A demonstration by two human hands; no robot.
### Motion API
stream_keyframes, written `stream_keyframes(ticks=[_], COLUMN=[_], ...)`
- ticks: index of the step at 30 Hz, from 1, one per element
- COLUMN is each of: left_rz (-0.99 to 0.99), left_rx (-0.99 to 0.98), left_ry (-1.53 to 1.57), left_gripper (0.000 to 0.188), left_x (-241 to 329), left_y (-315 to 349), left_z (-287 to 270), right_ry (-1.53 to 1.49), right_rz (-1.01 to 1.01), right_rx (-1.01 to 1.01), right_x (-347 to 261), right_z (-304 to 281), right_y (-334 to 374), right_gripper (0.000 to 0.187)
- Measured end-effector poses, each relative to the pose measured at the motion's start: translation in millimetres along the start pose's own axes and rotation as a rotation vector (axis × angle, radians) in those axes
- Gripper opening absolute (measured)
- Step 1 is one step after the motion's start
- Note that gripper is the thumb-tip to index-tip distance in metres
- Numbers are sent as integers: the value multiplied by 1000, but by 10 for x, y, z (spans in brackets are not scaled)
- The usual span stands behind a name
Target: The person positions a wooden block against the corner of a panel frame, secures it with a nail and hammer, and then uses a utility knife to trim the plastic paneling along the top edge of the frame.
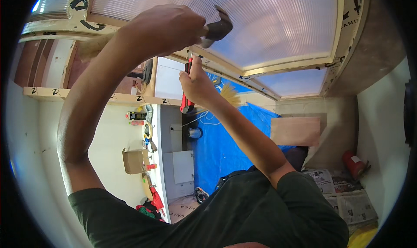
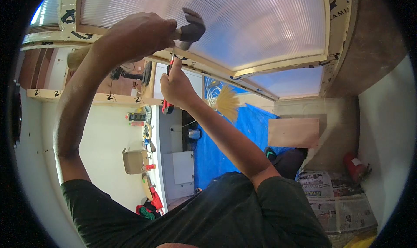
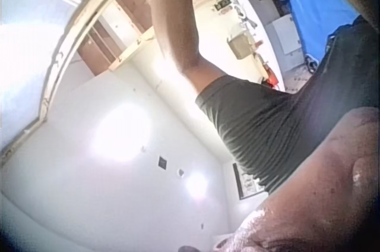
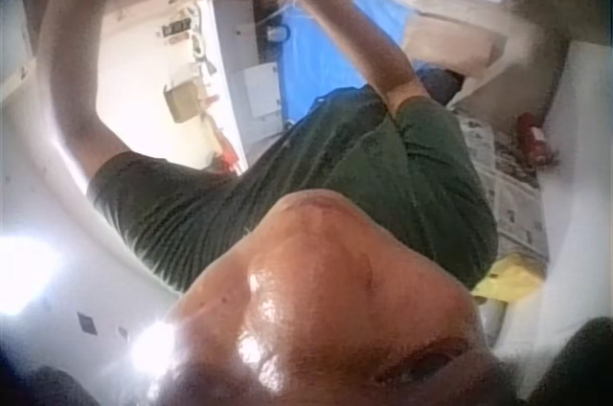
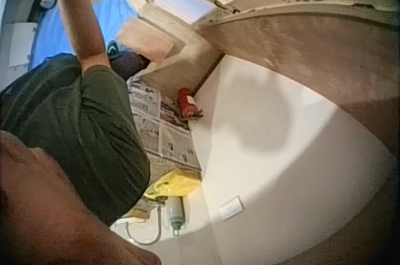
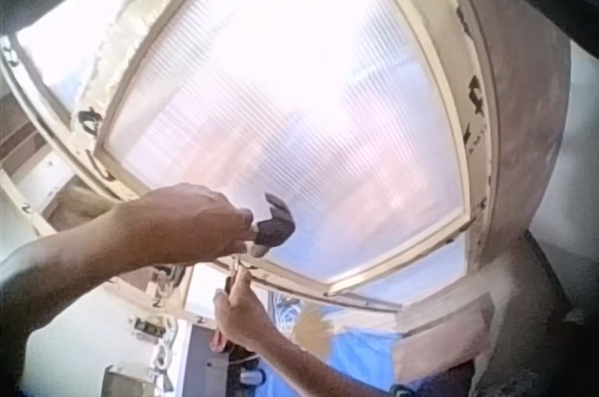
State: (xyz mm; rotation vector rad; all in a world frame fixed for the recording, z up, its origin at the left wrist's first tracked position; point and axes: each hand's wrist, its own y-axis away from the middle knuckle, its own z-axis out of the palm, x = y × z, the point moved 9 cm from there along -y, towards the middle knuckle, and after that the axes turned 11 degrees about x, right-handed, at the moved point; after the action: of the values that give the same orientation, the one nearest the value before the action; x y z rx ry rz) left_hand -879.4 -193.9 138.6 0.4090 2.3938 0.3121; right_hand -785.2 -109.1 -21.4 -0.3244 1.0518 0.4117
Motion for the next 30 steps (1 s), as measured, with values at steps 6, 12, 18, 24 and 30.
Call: stream_keyframes(ticks=[6, 12, 18, 24, 30], left_rz=[-105, 26, 29, 45, 45], left_rx=[-250, 40, -84, -80, 10], left_ry=[-60, 45, -33, -78, -2], left_gripper=[16, 19, 23, 22, 18], left_x=[-132, 28, 58, -33, -4], left_y=[-17, 46, 70, 107, 105], left_z=[305, 78, 59, 261, 145], right_ry=[-7, -71, -50, -19, -26], right_rz=[19, 11, -4, -14, 4], right_rx=[-19, -27, -7, 27, 26], right_x=[-67, -189, -142, -72, -44], right_z=[-20, -32, 4, 26, 34], right_y=[32, 65, 43, 52, 37], right_gripper=[63, 63, 67, 61, 58])
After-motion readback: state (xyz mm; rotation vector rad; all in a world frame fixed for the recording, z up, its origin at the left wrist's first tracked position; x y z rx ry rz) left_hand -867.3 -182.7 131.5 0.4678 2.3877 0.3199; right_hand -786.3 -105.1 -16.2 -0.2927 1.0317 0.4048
